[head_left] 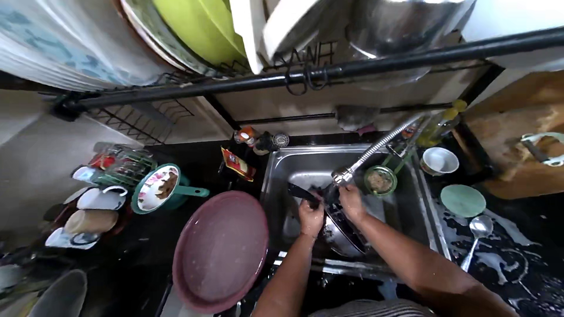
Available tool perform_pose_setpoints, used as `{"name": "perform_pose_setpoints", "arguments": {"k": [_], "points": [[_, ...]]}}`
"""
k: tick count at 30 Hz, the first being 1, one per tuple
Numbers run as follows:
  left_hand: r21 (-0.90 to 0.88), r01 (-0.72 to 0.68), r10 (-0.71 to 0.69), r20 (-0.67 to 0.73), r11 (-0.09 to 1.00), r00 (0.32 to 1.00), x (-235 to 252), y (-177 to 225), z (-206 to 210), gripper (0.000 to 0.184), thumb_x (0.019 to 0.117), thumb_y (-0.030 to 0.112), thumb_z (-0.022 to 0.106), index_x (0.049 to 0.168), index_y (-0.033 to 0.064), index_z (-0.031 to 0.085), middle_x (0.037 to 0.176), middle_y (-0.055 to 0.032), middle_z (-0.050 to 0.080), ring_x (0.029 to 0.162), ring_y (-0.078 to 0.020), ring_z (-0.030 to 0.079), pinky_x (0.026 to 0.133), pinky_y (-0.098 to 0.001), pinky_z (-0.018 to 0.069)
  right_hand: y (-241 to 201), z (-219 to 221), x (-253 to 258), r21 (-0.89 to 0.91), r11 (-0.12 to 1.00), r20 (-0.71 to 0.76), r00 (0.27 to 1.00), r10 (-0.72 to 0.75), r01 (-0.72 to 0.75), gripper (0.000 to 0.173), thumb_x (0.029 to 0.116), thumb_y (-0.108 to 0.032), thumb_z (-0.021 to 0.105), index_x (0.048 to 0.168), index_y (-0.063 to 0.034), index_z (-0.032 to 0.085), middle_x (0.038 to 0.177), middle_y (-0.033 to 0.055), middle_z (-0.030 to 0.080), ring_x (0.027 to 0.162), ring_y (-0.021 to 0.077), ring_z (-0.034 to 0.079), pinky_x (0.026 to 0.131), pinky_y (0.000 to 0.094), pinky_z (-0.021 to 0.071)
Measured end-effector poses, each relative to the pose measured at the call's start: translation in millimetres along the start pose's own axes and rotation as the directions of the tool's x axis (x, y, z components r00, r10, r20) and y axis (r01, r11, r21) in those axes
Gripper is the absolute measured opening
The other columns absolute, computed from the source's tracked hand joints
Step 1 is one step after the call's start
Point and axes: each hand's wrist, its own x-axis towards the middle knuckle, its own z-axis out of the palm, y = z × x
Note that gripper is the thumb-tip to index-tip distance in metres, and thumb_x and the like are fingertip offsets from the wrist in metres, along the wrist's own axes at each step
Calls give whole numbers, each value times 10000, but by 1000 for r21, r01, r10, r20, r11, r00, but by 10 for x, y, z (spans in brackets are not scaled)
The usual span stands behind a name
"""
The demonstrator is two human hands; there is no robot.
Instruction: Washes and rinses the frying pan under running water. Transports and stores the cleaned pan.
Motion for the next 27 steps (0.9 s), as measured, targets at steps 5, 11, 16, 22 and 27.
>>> {"name": "perform_pose_setpoints", "arguments": {"k": [5,11,16,22,27], "points": [[-129,47,-27,157,991,987,213,-6,289,299,908,-43,677,1178,-157,618,1105,-176,718,1038,-96,685,964,-250,547,327,-241,234,-55,978,21,979,202,-201,252,1004,-197,672,1107,33,668,1022,165,641,873,222,579,780,410,485],[-91,54,-37,179,994,983,314,-116,455,294,950,-2,634,1209,-141,611,1168,-204,697,1109,-154,667,1021,-294,521,368,-451,535,-175,974,-110,986,124,-142,401,1071,-314,556,1232,48,622,1141,240,667,1047,339,654,940,516,507],[115,83,-99,149,990,984,273,-208,524,806,794,72,848,1447,-144,429,1463,-269,534,1377,-238,526,1168,-324,404,482,-71,157,203,966,128,982,138,-162,276,1071,-102,484,1279,40,597,1170,152,658,1037,161,637,915,334,536],[324,55,-87,87,945,992,298,-355,364,620,770,-66,719,1359,-136,540,1292,-225,674,1246,-257,632,1094,-374,479,1312,-284,-293,-95,994,683,724,99,-46,334,1065,-94,491,1283,120,627,1426,276,552,1344,327,515,1162,431,374],[305,97,-105,8,947,994,225,-361,384,453,712,-104,723,1156,-105,632,1191,-213,697,1167,-232,652,1024,-364,514,1998,-897,342,-760,537,596,724,347,368,866,1017,-444,607,1631,-5,185,1735,130,82,1608,299,48,1283,555,-14]]}}
